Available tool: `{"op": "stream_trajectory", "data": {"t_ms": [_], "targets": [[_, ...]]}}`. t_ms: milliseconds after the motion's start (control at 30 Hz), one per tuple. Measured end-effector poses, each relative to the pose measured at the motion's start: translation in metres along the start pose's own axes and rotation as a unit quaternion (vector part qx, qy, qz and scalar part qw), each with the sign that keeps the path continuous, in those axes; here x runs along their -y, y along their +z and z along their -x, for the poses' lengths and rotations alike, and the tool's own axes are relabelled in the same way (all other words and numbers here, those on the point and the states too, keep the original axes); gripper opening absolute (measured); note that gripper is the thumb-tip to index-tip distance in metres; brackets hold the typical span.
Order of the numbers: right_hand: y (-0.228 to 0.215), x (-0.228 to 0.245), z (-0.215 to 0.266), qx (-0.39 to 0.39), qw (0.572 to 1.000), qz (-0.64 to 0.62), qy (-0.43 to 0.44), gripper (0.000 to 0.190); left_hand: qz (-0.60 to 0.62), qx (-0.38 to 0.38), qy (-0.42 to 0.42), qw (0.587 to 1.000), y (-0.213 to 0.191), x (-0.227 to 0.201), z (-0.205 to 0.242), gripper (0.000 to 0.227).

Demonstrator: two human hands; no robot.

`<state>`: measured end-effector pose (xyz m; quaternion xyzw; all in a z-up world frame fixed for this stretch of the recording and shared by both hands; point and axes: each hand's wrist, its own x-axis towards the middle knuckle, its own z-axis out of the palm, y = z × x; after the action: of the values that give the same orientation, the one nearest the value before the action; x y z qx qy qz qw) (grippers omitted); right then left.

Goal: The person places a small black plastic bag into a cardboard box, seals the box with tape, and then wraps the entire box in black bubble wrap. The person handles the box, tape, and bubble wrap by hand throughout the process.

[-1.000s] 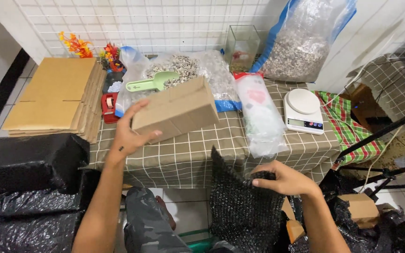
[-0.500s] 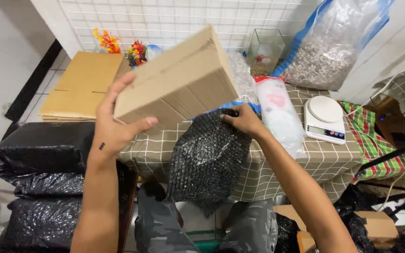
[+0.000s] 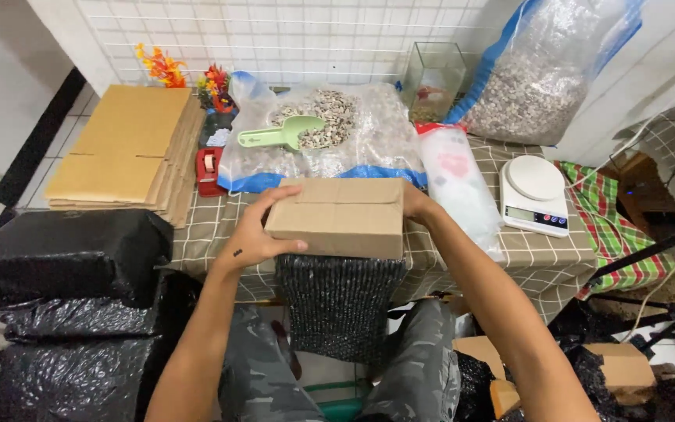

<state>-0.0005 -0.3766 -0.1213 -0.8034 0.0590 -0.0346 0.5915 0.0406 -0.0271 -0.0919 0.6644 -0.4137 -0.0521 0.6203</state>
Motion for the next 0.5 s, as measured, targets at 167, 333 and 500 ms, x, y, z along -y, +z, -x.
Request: {"op": "stream_trajectory", "data": {"t_ms": [167,333,500], "targets": [[-0.016,-0.02,-0.009,0.017,0.998,-0.06,0.0,0.042,0.018,-0.009,-0.066,0.998,0.018,0.025,0.013,0.097],[-0.015,0.008,0.023,-0.193,0.974,-0.103,0.054,0.034,-0.027,-0.009,-0.113,0.993,0.023,-0.001,0.012,0.095],[0.044,0.033,0.156,-0.355,0.92,0.003,-0.164,0.009,-0.056,-0.024,-0.107,0.992,0.025,-0.004,0.011,0.093]]}}
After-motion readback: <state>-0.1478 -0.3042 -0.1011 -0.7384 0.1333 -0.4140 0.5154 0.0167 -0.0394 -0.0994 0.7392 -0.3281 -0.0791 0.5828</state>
